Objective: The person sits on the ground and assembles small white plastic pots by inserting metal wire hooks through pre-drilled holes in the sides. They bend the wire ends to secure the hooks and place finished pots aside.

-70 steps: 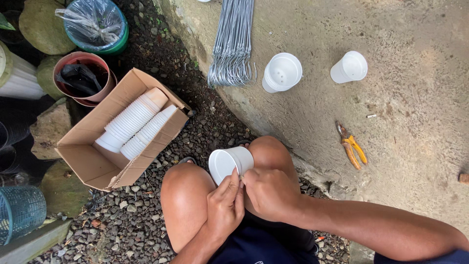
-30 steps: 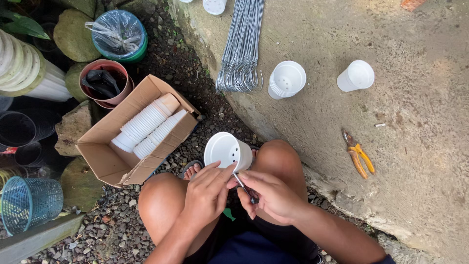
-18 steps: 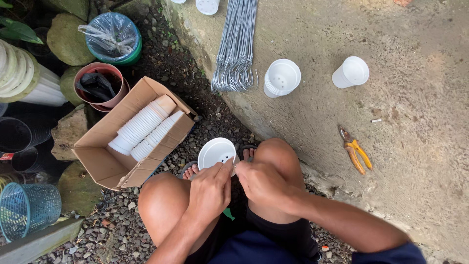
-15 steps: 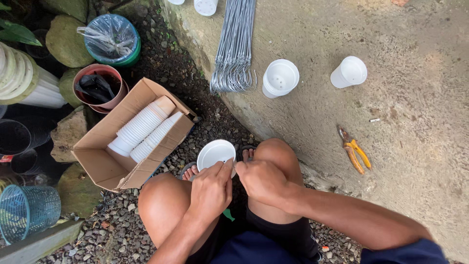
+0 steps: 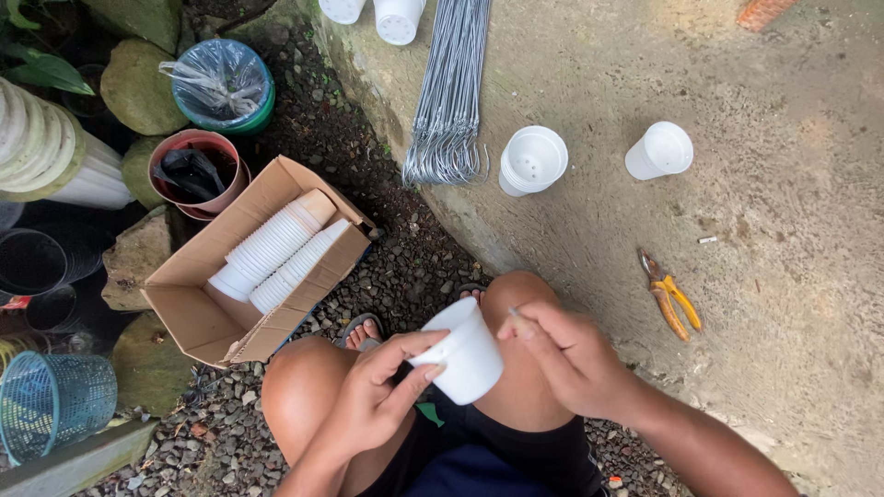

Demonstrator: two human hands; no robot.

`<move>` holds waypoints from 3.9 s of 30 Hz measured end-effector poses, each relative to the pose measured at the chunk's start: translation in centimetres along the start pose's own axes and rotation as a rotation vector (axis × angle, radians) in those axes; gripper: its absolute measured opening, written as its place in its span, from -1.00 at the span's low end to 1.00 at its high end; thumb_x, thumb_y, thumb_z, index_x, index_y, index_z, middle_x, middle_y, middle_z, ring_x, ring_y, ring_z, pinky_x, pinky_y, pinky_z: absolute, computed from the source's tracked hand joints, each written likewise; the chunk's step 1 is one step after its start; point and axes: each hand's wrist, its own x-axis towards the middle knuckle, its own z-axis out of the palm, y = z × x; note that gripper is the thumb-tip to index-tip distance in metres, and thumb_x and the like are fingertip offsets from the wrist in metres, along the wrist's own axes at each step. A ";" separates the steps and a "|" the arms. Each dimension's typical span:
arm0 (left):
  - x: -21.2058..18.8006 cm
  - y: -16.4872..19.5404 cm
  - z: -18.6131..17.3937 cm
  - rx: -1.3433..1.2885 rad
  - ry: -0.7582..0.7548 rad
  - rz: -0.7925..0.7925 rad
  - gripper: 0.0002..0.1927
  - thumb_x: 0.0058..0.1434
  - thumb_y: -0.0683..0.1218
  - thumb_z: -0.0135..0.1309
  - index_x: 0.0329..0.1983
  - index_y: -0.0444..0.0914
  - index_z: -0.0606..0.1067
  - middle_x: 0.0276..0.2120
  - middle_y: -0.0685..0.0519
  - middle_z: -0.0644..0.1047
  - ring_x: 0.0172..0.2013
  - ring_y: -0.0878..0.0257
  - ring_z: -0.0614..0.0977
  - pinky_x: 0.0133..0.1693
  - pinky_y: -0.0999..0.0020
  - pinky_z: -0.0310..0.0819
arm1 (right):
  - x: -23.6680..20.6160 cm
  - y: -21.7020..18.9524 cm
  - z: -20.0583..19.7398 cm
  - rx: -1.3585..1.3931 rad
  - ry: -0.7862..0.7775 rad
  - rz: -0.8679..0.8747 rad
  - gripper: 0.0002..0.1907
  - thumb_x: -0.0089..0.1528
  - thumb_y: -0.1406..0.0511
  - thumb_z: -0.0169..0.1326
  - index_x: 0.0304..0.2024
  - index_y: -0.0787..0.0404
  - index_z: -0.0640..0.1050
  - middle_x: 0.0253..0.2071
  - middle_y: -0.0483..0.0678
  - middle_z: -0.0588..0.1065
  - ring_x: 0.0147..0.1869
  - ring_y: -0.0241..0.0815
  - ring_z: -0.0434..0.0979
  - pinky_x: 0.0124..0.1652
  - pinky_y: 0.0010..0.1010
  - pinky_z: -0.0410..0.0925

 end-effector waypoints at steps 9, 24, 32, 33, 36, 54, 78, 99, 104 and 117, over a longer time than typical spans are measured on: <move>-0.5 0.5 -0.9 -0.242 -0.188 0.067 -0.73 0.33 -0.27 0.14 0.09 -0.38 0.55 -0.16 -0.09 0.65 -0.15 0.15 0.72 -0.08 0.31 0.58 | -0.4 4.0 1.3 0.254 -0.064 0.053 -0.66 0.38 0.34 0.05 0.17 0.37 0.47 0.05 -0.03 0.56 0.12 -0.34 0.55 0.08 -0.47 0.43; 0.4 0.0 2.6 0.112 0.205 0.139 -0.73 0.27 -0.29 0.15 0.04 -0.34 0.56 -0.17 -0.07 0.67 -0.18 0.12 0.71 -0.08 0.32 0.56 | -0.4 0.2 5.7 -0.443 0.194 -0.288 -0.81 0.30 0.40 0.14 -0.08 0.33 0.45 -0.36 0.05 0.56 -0.36 -0.03 0.64 -0.36 -0.26 0.44; 0.8 -0.5 2.8 0.205 0.225 0.217 -0.68 0.24 -0.31 0.16 0.08 -0.35 0.57 -0.23 -0.08 0.66 -0.18 0.09 0.70 -0.09 0.29 0.56 | 0.6 -0.9 6.7 -0.525 0.146 -0.236 -0.84 0.29 0.41 0.14 -0.13 0.34 0.44 -0.41 0.08 0.52 -0.40 0.01 0.59 -0.40 -0.21 0.40; 0.8 -0.6 2.9 0.212 0.235 0.214 -0.68 0.24 -0.31 0.17 0.07 -0.34 0.58 -0.24 -0.07 0.66 -0.17 0.08 0.70 -0.08 0.28 0.57 | 0.6 -0.9 6.7 -0.538 0.145 -0.242 -0.84 0.29 0.40 0.13 -0.13 0.34 0.45 -0.41 0.08 0.51 -0.41 0.01 0.58 -0.40 -0.21 0.41; 0.8 -0.9 3.0 0.232 0.262 0.216 -0.69 0.24 -0.31 0.17 0.06 -0.33 0.58 -0.20 -0.08 0.67 -0.14 0.06 0.70 -0.07 0.28 0.57 | 0.7 -1.1 6.7 -0.583 0.143 -0.257 -0.84 0.29 0.39 0.13 -0.14 0.35 0.45 -0.41 0.08 0.50 -0.42 0.00 0.56 -0.41 -0.23 0.41; 0.7 -1.3 3.3 0.229 0.293 0.189 -0.70 0.23 -0.31 0.18 0.04 -0.32 0.59 -0.22 -0.08 0.66 -0.16 0.09 0.69 -0.11 0.31 0.57 | 1.0 -1.8 6.5 -0.608 0.134 -0.249 -0.81 0.27 0.39 0.13 -0.11 0.36 0.47 -0.42 0.08 0.51 -0.42 0.02 0.56 -0.42 -0.22 0.41; 1.0 -2.0 3.7 0.440 0.362 0.330 -0.63 0.16 -0.36 0.15 0.06 -0.37 0.57 -0.34 -0.06 0.61 -0.28 0.05 0.66 -0.07 0.21 0.53 | 1.5 0.3 7.9 -0.406 0.118 -0.134 -0.89 0.33 0.42 0.04 -0.14 0.38 0.51 -0.44 0.10 0.56 -0.39 -0.01 0.63 -0.40 -0.29 0.44; 0.8 -3.3 1.7 0.404 0.332 0.196 -0.78 0.21 -0.29 0.11 -0.07 -0.31 0.56 -0.16 -0.12 0.63 0.00 -0.07 0.59 0.11 0.10 0.39 | -0.3 3.4 5.6 0.119 0.112 0.124 -0.82 0.40 0.35 -0.01 -0.07 0.35 0.55 -0.18 -0.03 0.61 -0.05 -0.28 0.62 -0.02 -0.40 0.45; 0.2 -4.2 1.1 -0.122 0.007 0.139 -0.87 0.37 -0.24 0.06 -0.05 -0.31 0.54 -0.13 -0.05 0.61 0.02 0.08 0.62 0.43 -0.07 0.10 | 3.3 6.4 1.3 0.327 0.071 0.048 -0.67 0.32 0.35 0.02 0.12 0.33 0.45 0.12 -0.11 0.51 0.20 -0.30 0.48 0.17 -0.42 0.33; -0.4 -5.0 1.1 -0.380 0.148 0.073 -0.58 0.40 -0.18 0.04 0.31 -0.35 0.44 0.39 -0.20 0.33 0.42 -0.04 0.33 0.37 0.04 0.19 | 0.0 7.1 2.1 0.205 0.022 -0.068 -0.85 0.31 0.32 0.22 -0.18 0.29 0.56 -0.33 -0.16 0.53 -0.30 -0.38 0.45 -0.28 -0.54 0.35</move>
